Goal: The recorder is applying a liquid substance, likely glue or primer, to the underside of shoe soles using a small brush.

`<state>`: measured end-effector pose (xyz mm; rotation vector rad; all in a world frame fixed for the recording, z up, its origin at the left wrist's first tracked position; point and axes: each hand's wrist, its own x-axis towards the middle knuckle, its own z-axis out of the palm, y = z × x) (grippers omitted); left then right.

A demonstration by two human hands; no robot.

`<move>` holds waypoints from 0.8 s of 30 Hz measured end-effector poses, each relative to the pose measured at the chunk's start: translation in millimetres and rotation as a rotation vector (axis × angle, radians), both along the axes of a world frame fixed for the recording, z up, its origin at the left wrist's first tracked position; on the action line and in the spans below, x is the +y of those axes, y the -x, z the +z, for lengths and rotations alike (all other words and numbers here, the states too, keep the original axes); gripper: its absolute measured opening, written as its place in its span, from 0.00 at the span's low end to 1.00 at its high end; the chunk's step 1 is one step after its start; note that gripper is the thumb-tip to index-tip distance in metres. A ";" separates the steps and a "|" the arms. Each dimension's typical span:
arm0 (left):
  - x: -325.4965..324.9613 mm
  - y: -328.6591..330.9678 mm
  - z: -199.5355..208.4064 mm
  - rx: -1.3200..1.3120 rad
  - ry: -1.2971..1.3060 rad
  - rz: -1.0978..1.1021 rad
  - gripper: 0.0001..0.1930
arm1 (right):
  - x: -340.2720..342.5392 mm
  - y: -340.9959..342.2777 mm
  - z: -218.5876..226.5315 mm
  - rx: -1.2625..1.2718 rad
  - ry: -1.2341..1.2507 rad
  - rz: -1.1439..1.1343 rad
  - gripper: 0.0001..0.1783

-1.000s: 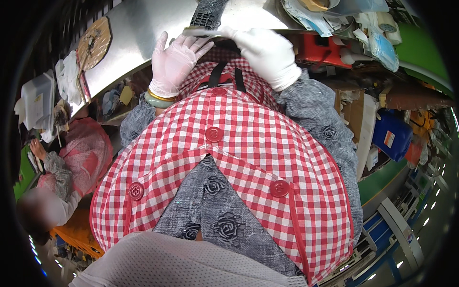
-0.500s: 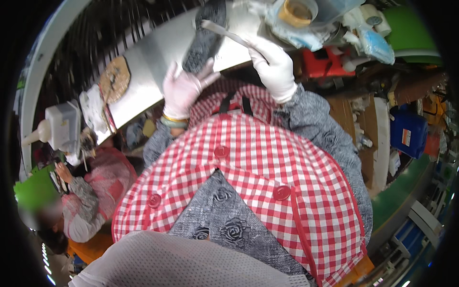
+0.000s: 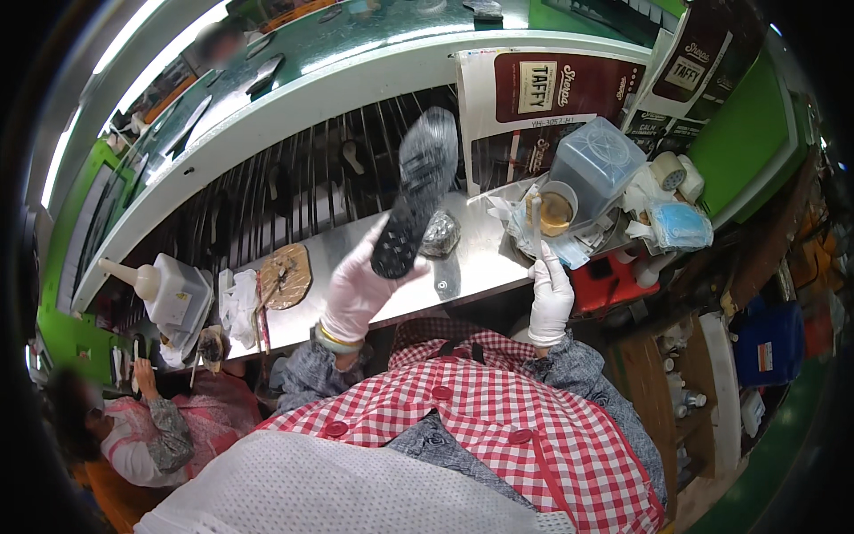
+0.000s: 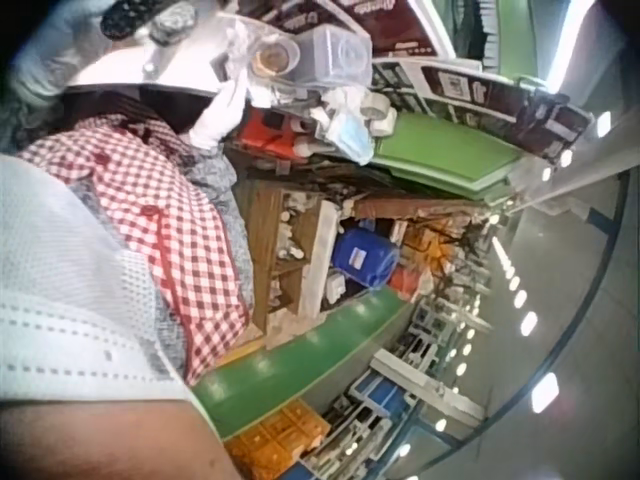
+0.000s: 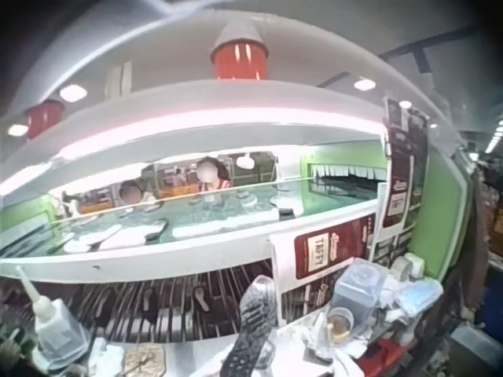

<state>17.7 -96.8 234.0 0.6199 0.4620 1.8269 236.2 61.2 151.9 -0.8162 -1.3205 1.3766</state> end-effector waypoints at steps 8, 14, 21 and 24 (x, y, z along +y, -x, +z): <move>153.5 143.0 133.9 -0.046 -0.218 0.164 0.23 | -8.4 14.9 19.4 0.003 0.030 0.066 0.19; 149.1 253.1 152.7 1.311 0.203 1.261 0.15 | -5.6 2.9 18.7 -0.007 0.062 0.083 0.20; 94.5 391.9 192.3 1.854 1.710 0.941 0.31 | 16.5 29.8 20.8 0.093 0.037 0.137 0.23; 127.4 388.5 180.8 1.861 1.710 0.784 0.32 | 20.4 16.6 11.6 0.038 0.041 0.165 0.23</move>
